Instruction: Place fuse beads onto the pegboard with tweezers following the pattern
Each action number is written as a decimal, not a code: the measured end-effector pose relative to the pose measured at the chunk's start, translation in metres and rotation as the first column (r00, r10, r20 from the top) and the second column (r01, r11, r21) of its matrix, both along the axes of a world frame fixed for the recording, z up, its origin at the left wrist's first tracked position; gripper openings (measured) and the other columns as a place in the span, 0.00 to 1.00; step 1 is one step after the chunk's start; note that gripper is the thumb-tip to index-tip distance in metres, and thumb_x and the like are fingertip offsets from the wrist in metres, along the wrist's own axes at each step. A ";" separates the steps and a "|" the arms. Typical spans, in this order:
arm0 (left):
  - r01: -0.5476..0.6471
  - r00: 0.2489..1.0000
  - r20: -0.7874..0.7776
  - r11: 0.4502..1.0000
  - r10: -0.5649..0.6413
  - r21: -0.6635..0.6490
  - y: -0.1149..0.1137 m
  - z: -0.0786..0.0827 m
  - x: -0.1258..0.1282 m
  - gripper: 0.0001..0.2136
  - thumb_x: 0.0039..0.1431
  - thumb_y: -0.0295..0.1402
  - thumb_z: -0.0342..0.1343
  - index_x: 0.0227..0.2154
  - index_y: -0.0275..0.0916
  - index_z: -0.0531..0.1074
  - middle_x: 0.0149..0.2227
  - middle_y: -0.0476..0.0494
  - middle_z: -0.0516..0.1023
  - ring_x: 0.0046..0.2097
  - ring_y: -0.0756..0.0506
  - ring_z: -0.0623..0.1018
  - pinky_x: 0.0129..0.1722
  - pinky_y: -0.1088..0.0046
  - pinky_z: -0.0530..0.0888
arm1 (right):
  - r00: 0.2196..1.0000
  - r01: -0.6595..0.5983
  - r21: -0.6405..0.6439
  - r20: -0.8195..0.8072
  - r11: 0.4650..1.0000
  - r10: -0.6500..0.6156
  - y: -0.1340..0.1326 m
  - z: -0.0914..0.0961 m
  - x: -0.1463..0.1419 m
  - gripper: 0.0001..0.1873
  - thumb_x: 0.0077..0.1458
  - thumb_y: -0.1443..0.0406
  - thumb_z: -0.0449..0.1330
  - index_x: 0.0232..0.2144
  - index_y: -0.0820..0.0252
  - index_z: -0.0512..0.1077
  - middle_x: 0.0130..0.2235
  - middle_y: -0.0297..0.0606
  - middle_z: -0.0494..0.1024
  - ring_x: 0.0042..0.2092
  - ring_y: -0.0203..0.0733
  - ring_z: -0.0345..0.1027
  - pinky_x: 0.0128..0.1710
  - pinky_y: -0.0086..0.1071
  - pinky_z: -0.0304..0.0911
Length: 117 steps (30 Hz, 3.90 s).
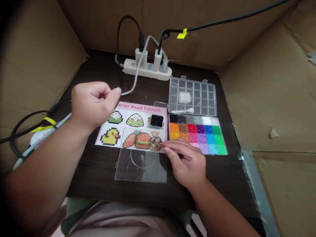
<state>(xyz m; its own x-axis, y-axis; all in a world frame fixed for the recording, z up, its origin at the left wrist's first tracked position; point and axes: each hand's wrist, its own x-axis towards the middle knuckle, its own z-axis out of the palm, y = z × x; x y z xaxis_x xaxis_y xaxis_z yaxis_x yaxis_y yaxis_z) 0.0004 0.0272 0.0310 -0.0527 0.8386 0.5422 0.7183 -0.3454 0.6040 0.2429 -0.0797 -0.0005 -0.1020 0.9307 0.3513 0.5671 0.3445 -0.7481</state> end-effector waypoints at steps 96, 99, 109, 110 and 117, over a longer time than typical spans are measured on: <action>-0.015 1.000 -0.026 0.999 0.013 -0.050 -0.003 0.005 0.001 0.17 0.47 0.32 0.58 0.11 0.39 0.59 0.12 0.54 0.51 0.18 0.54 0.54 0.18 0.72 0.54 | 0.967 0.155 -0.122 -0.182 0.980 -0.176 0.050 0.001 -0.031 0.06 0.52 0.65 0.60 0.30 0.60 0.78 0.32 0.39 0.81 0.34 0.40 0.76 0.34 0.34 0.71; -0.012 1.000 -0.023 0.999 0.011 -0.047 -0.003 0.005 0.001 0.17 0.47 0.32 0.58 0.10 0.39 0.59 0.12 0.54 0.51 0.18 0.54 0.54 0.18 0.72 0.54 | 0.958 0.168 -0.125 -0.212 0.978 -0.191 0.050 0.003 -0.030 0.06 0.51 0.66 0.60 0.30 0.60 0.78 0.32 0.38 0.81 0.34 0.40 0.76 0.33 0.33 0.72; 0.005 1.000 -0.006 1.000 -0.005 -0.010 -0.002 0.005 0.000 0.17 0.47 0.32 0.58 0.10 0.38 0.57 0.11 0.55 0.50 0.17 0.55 0.53 0.18 0.74 0.53 | 0.918 0.274 -0.149 -0.254 0.950 -0.305 0.051 0.007 -0.026 0.06 0.49 0.64 0.63 0.28 0.60 0.78 0.31 0.38 0.81 0.33 0.41 0.76 0.35 0.33 0.73; 0.006 1.000 -0.002 1.000 -0.006 -0.004 -0.002 0.005 -0.001 0.17 0.47 0.32 0.58 0.10 0.38 0.57 0.11 0.55 0.50 0.17 0.55 0.53 0.18 0.74 0.53 | 0.915 0.288 -0.141 -0.250 0.947 -0.316 0.051 0.010 -0.025 0.06 0.49 0.64 0.63 0.28 0.60 0.78 0.31 0.38 0.81 0.33 0.41 0.76 0.35 0.33 0.73; 0.031 0.999 0.042 0.998 -0.033 0.057 0.000 0.001 -0.005 0.18 0.49 0.32 0.56 0.11 0.37 0.55 0.12 0.55 0.51 0.18 0.55 0.53 0.19 0.73 0.52 | 0.825 0.481 0.013 -0.344 0.876 -0.448 0.036 0.044 -0.013 0.06 0.48 0.64 0.64 0.30 0.58 0.78 0.32 0.38 0.81 0.35 0.43 0.76 0.36 0.37 0.73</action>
<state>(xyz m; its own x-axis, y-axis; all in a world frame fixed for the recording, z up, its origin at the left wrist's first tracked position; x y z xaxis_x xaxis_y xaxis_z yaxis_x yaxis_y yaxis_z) -0.0041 0.0274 0.0325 -0.0504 0.8086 0.5862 0.6803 -0.4020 0.6129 0.2294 -0.0435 0.0431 0.4675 0.7994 0.3774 0.4128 0.1802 -0.8928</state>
